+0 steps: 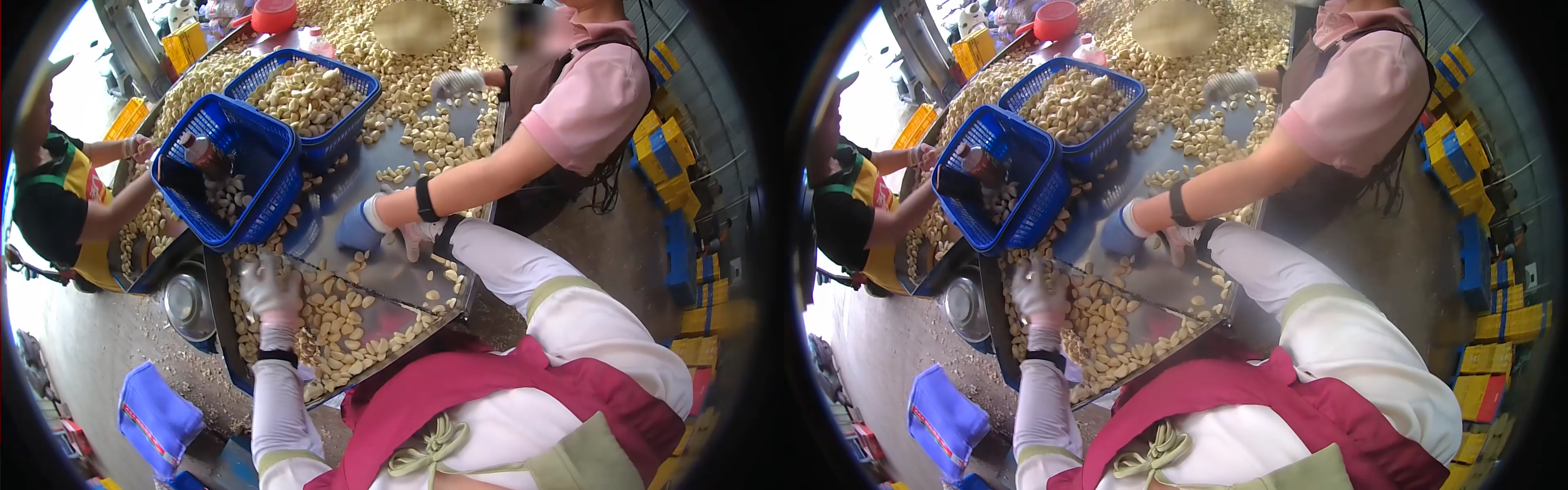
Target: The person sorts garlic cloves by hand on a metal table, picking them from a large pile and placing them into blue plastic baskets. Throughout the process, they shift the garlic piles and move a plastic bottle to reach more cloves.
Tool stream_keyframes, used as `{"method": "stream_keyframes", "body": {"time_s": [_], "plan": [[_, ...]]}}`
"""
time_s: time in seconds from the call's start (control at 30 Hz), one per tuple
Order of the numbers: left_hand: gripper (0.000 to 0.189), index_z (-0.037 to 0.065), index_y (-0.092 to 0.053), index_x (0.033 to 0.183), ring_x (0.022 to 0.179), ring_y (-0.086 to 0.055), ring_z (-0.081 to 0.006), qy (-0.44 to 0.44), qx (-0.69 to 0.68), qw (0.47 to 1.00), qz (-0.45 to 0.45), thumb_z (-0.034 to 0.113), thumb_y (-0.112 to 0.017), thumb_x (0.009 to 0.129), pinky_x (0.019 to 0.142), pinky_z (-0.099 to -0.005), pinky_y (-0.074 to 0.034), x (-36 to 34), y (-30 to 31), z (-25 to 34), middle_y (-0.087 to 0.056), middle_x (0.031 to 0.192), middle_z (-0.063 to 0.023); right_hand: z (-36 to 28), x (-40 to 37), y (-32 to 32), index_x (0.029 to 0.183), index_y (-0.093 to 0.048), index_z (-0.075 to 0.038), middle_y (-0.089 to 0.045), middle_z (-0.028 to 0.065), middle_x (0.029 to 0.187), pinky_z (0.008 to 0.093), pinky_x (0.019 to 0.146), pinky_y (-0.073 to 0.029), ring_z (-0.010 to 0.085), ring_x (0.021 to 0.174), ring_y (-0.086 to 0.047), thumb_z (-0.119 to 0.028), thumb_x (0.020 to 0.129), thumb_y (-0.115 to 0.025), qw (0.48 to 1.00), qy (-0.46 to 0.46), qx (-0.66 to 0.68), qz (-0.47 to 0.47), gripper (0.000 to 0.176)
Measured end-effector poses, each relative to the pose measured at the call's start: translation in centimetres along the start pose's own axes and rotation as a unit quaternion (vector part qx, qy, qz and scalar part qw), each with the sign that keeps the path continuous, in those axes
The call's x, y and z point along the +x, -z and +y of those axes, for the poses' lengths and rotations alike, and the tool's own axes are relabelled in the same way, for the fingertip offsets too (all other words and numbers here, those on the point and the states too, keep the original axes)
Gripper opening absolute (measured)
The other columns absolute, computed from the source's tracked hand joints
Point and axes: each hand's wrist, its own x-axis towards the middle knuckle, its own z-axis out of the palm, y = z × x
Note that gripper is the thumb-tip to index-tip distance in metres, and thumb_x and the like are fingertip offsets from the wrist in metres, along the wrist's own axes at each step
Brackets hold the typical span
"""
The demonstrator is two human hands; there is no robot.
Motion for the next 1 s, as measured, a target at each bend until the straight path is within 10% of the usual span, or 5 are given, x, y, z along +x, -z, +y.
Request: {"method": "stream_keyframes", "body": {"time_s": [0.07, 0.5, 0.57, 0.8, 1.0], "plan": [[0.035, 0.015, -0.069, 0.118, 0.101, -0.061, -0.0363, -0.058, -0.115, 0.963, -0.238, 0.029, -0.073, 0.086, 0.087, -0.0485, -0.051, 0.7, -0.1, 3.0, -0.065, 0.105, -0.0161, 1.5, -1.4, -0.7, 0.166, -0.004, -0.029, 0.000, 0.0210, 0.171, 0.0406, 0.121, -0.034, 0.0380, 0.151, -0.032, -0.025, 0.044, -0.099, 1.000, -0.022, 0.011, 0.005, 0.155], [0.023, 0.006, -0.074, 0.102, 0.094, -0.064, -0.0362, -0.032, -0.208, 0.948, -0.240, 0.012, -0.073, 0.079, 0.086, -0.0425, -0.053, 1.0, -2.8, 7.1, -0.063, 0.102, -0.0187, 0.3, -7.7, -4.8, 0.162, -0.025, -0.016, -0.018, 0.0265, 0.166, 0.0436, 0.097, -0.056, 0.0415, 0.115, -0.065, -0.026, 0.070, -0.079, 0.967, 0.039, 0.156, 0.200, 0.107], [0.023, 0.004, -0.075, 0.105, 0.094, -0.064, -0.0257, 0.088, -0.531, 0.790, -0.293, 0.006, -0.074, 0.082, 0.086, -0.0363, -0.052, 1.6, -1.4, 9.9, -0.062, 0.104, -0.0122, 0.2, -7.8, -5.7, 0.161, -0.025, -0.011, -0.032, 0.0231, 0.161, 0.0419, 0.097, -0.056, 0.0348, 0.116, -0.067, -0.022, 0.077, -0.075, 0.947, 0.051, 0.232, 0.216, 0.099], [0.025, 0.003, -0.078, 0.105, 0.143, -0.036, -0.0308, 0.021, -0.600, 0.731, -0.324, 0.023, -0.070, 0.093, 0.118, -0.0424, -0.032, 1.5, -1.9, 14.8, -0.061, 0.134, -0.0144, 0.6, -11.6, -6.6, 0.137, -0.058, -0.004, -0.069, 0.0078, 0.109, 0.0347, 0.085, -0.057, 0.0191, 0.097, -0.068, -0.014, 0.093, -0.064, 0.623, 0.186, 0.759, -0.035, 0.045], [0.045, 0.024, -0.072, 0.122, 0.148, -0.027, -0.0484, -0.254, -0.046, 0.959, -0.118, 0.048, -0.074, 0.083, 0.120, -0.0619, -0.025, 0.0, -0.9, 13.2, -0.036, 0.160, -0.0186, 5.2, -16.1, -12.2, 0.127, -0.061, -0.004, -0.073, 0.0142, 0.087, 0.0412, 0.070, -0.058, 0.0269, 0.076, -0.072, -0.031, 0.088, -0.070, 0.893, -0.003, 0.367, 0.262, 0.048]]}}
